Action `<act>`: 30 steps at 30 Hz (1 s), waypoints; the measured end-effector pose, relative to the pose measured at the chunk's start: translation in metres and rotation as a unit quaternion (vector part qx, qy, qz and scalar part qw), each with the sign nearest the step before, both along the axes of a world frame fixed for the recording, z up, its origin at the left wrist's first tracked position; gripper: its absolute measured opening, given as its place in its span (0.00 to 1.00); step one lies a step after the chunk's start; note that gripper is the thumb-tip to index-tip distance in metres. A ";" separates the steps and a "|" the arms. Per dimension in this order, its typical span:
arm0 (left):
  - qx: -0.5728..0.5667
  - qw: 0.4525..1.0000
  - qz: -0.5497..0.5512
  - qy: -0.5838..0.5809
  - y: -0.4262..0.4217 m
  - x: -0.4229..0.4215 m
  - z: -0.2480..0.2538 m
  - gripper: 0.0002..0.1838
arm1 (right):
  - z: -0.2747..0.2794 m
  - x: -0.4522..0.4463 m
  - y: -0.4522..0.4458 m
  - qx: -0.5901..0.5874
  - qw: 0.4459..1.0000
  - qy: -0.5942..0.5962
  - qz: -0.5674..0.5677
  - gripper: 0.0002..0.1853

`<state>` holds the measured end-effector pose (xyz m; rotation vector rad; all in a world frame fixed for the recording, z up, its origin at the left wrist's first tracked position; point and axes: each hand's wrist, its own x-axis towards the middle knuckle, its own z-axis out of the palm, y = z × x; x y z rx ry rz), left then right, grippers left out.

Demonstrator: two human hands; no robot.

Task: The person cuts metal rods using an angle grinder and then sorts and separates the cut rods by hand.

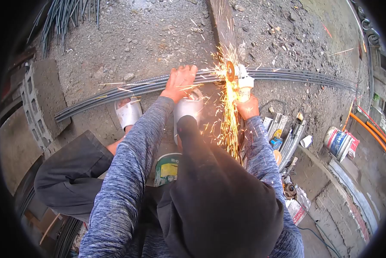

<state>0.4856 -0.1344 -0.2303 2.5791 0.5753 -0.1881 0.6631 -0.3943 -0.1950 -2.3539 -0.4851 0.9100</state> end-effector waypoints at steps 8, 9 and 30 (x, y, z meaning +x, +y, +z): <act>-0.034 0.999 0.001 0.029 0.001 0.002 0.007 0.28 | 0.016 -0.003 0.009 -0.064 0.998 0.009 -0.016 0.23; -0.032 0.999 0.005 0.025 0.001 0.001 0.008 0.28 | 0.019 -0.005 0.012 -0.063 0.998 -0.002 -0.012 0.23; -0.022 1.000 0.001 0.012 0.000 -0.001 0.001 0.28 | 0.025 -0.016 -0.003 -0.096 0.995 -0.024 0.006 0.25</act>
